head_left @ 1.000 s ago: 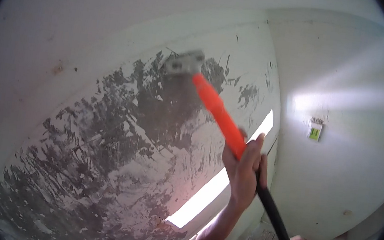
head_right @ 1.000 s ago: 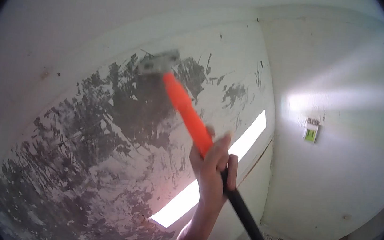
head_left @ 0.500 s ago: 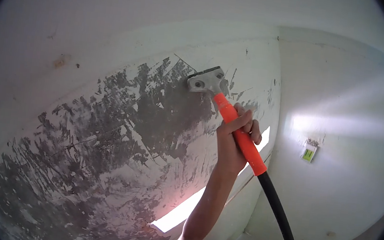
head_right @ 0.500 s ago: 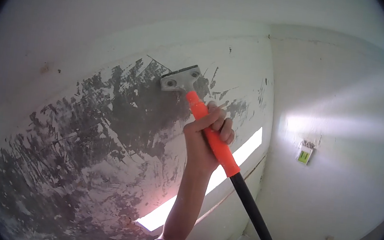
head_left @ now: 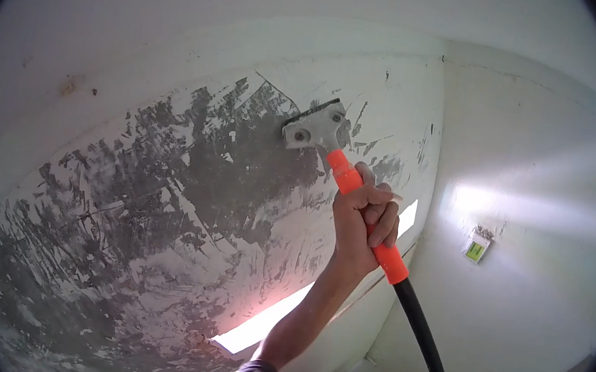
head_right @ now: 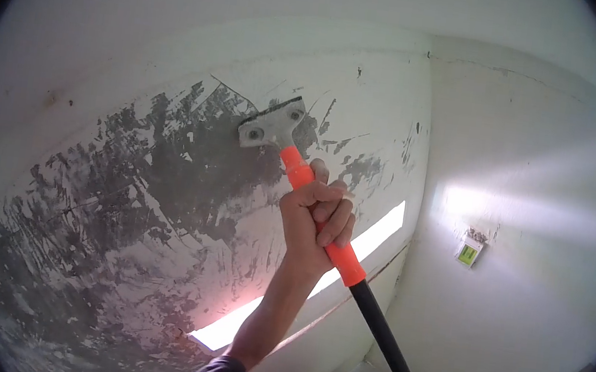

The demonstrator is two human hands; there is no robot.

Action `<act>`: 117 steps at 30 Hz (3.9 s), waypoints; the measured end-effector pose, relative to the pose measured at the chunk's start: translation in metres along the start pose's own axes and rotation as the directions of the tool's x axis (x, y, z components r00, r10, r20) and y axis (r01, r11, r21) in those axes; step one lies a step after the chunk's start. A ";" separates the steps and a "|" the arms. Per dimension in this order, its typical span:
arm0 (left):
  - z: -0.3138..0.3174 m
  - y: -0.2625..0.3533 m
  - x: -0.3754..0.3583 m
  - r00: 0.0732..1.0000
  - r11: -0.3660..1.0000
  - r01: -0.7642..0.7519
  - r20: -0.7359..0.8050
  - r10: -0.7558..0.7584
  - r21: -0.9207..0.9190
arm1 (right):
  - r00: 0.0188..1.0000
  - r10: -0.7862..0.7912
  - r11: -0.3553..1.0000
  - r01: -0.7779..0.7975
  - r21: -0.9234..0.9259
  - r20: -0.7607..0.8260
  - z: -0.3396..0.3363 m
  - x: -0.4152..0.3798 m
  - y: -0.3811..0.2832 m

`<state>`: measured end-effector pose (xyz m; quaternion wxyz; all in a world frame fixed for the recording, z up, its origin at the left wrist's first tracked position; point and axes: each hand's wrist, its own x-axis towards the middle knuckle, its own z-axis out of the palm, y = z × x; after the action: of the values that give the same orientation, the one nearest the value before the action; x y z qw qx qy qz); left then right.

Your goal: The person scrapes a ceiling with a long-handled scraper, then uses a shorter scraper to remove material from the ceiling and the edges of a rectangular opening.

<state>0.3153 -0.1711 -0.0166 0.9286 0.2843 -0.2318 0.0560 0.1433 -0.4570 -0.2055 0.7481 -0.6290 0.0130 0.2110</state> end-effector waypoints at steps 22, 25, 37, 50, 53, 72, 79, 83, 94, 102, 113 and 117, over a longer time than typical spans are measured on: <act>-0.009 -0.007 0.017 1.000 0.997 0.008 -0.010 -0.007 0.080 | 0.990 0.049 0.999 -0.049 -0.008 0.134 0.006 0.025 0.010; -0.013 -0.014 0.010 0.991 0.987 0.128 0.015 -0.130 0.102 | 0.995 -0.003 1.000 0.005 -0.022 0.101 -0.001 0.031 0.014; 0.006 0.003 0.032 0.997 0.998 -0.015 0.076 0.010 0.064 | 0.996 0.028 0.999 -0.026 -0.027 0.079 0.006 0.028 -0.016; 0.008 0.007 0.033 0.994 0.999 -0.007 0.107 0.003 0.036 | 0.992 -0.111 0.994 0.112 0.014 -0.060 0.006 0.032 0.008; 0.018 0.007 0.029 0.996 0.995 -0.080 0.031 0.078 0.068 | 0.999 -0.002 0.999 0.004 -0.043 0.046 0.010 0.011 -0.048; 0.012 0.010 0.012 0.999 0.993 -0.034 0.014 0.033 0.112 | 0.993 0.102 0.993 -0.097 -0.072 0.065 0.017 -0.005 -0.037; 0.007 0.008 0.002 1.000 0.992 -0.024 -0.003 0.024 0.123 | 0.993 0.091 0.995 -0.086 -0.055 0.079 0.023 -0.004 -0.020; 0.020 0.020 0.031 0.994 0.964 -0.111 0.029 0.107 0.242 | 0.992 0.012 0.998 -0.004 -0.064 0.126 0.040 0.011 -0.038; -0.103 -0.089 -0.101 0.942 0.986 0.094 -0.333 -0.043 0.139 | 0.931 0.206 0.952 -0.120 -0.280 0.301 -0.045 0.046 0.119; -0.285 -0.252 -0.299 0.686 0.669 0.702 -0.486 -0.542 0.245 | 0.906 0.320 0.529 -0.413 -0.742 -0.276 -0.142 0.051 0.363; -0.422 -0.273 -0.507 0.131 0.304 0.942 -0.684 -0.717 -0.139 | 0.837 0.435 0.192 -0.446 -0.874 -0.332 -0.185 0.058 0.439; -0.415 -0.236 -0.511 0.070 0.225 0.966 -0.706 -0.704 -0.129 | 0.858 0.473 0.180 -0.316 -0.931 -0.200 -0.154 0.076 0.391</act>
<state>0.0839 -0.1228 -0.6744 0.7121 0.4977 0.3302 -0.3690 0.1205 -0.5336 -0.6250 0.1501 -0.9023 -0.0015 0.4041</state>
